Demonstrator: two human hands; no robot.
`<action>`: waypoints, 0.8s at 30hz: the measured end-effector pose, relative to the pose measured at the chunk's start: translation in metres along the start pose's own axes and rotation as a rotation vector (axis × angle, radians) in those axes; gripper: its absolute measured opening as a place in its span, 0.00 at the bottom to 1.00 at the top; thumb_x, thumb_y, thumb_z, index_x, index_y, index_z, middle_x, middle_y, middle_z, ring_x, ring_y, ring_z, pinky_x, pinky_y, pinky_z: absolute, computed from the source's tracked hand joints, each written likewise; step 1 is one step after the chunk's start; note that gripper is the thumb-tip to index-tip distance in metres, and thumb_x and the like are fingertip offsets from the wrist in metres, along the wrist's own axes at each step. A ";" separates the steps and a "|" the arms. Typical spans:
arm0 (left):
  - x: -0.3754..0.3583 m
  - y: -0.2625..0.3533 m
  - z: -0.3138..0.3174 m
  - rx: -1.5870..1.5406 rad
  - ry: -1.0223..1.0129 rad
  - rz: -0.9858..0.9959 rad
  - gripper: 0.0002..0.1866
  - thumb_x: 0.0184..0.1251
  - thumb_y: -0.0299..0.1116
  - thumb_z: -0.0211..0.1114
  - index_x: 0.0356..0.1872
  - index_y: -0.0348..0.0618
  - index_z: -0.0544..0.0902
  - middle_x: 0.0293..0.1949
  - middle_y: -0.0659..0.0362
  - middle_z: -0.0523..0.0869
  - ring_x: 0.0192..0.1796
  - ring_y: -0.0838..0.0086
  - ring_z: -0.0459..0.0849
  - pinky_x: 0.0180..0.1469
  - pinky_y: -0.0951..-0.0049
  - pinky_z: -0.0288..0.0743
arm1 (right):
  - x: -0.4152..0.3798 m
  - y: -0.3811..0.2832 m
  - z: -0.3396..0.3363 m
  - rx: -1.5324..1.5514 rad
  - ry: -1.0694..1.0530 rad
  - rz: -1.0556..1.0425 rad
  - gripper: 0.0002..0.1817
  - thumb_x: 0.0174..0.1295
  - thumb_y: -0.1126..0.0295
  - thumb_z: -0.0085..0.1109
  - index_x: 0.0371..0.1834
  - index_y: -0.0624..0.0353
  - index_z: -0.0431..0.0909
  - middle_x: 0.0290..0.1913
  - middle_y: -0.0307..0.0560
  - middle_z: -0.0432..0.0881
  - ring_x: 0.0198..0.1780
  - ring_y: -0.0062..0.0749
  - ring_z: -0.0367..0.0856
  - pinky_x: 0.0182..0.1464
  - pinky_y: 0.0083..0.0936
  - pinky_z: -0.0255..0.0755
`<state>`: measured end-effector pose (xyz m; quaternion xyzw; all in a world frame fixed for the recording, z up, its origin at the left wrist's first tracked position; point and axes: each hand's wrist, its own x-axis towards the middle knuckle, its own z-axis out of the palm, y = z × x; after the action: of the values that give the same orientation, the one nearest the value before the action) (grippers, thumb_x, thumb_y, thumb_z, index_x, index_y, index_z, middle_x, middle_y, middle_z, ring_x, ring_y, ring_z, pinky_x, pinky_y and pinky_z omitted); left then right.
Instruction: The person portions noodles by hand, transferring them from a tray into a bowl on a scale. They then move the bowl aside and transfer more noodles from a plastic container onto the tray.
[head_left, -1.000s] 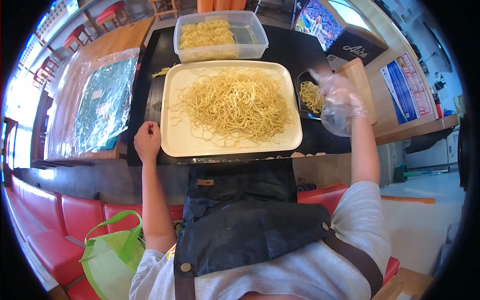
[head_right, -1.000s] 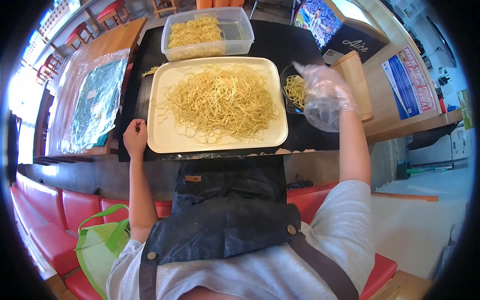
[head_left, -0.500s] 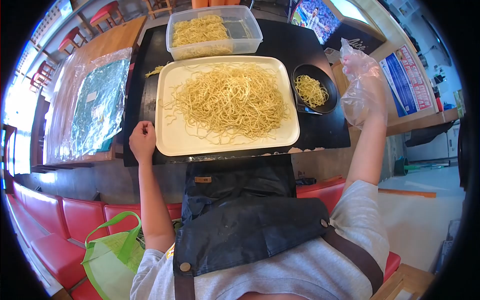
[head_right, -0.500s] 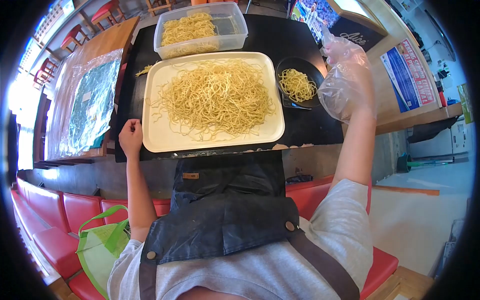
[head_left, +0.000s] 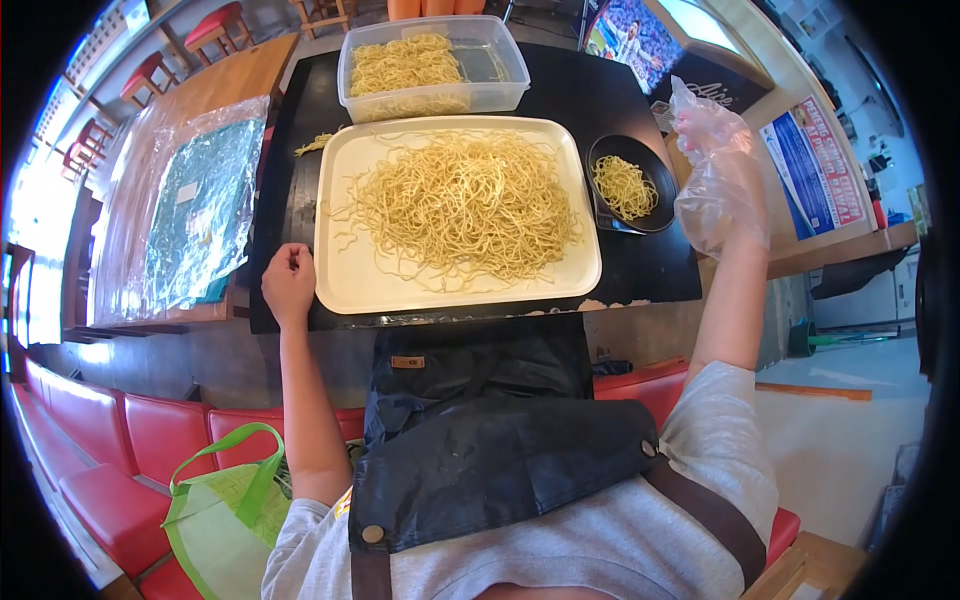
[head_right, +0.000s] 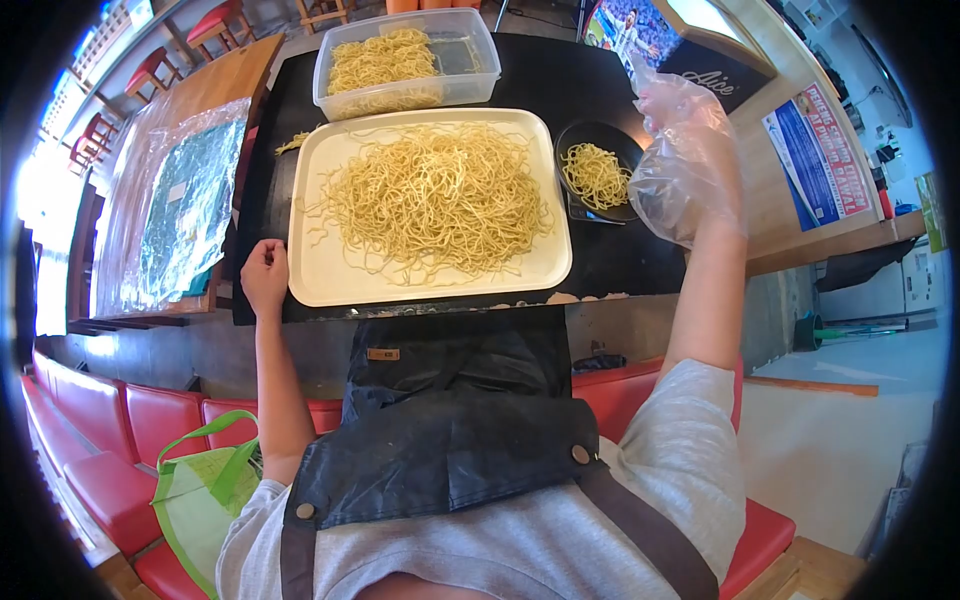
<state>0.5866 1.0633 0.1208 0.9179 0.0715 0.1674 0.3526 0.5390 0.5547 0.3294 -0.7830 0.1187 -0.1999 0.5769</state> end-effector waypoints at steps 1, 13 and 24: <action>0.000 0.001 -0.001 0.006 -0.001 -0.007 0.07 0.60 0.35 0.61 0.32 0.44 0.83 0.24 0.59 0.84 0.27 0.70 0.82 0.33 0.70 0.73 | 0.000 -0.003 0.004 0.065 0.035 0.017 0.11 0.49 0.70 0.66 0.35 0.62 0.81 0.32 0.41 0.80 0.30 0.22 0.73 0.36 0.18 0.70; 0.001 -0.002 0.001 0.006 -0.003 -0.001 0.08 0.60 0.36 0.61 0.32 0.44 0.83 0.26 0.58 0.84 0.28 0.68 0.83 0.33 0.70 0.74 | 0.009 0.014 -0.003 -0.050 0.007 0.017 0.10 0.53 0.72 0.64 0.39 0.60 0.81 0.35 0.40 0.81 0.33 0.20 0.74 0.36 0.17 0.69; 0.001 -0.002 0.000 0.016 0.005 0.021 0.07 0.60 0.35 0.61 0.31 0.43 0.82 0.26 0.58 0.84 0.28 0.68 0.82 0.33 0.69 0.73 | -0.002 0.005 0.005 -0.020 -0.036 -0.078 0.18 0.54 0.62 0.68 0.43 0.62 0.81 0.35 0.39 0.81 0.34 0.22 0.74 0.38 0.21 0.69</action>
<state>0.5877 1.0647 0.1195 0.9210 0.0641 0.1727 0.3432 0.5397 0.5579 0.3235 -0.7964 0.0796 -0.2070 0.5626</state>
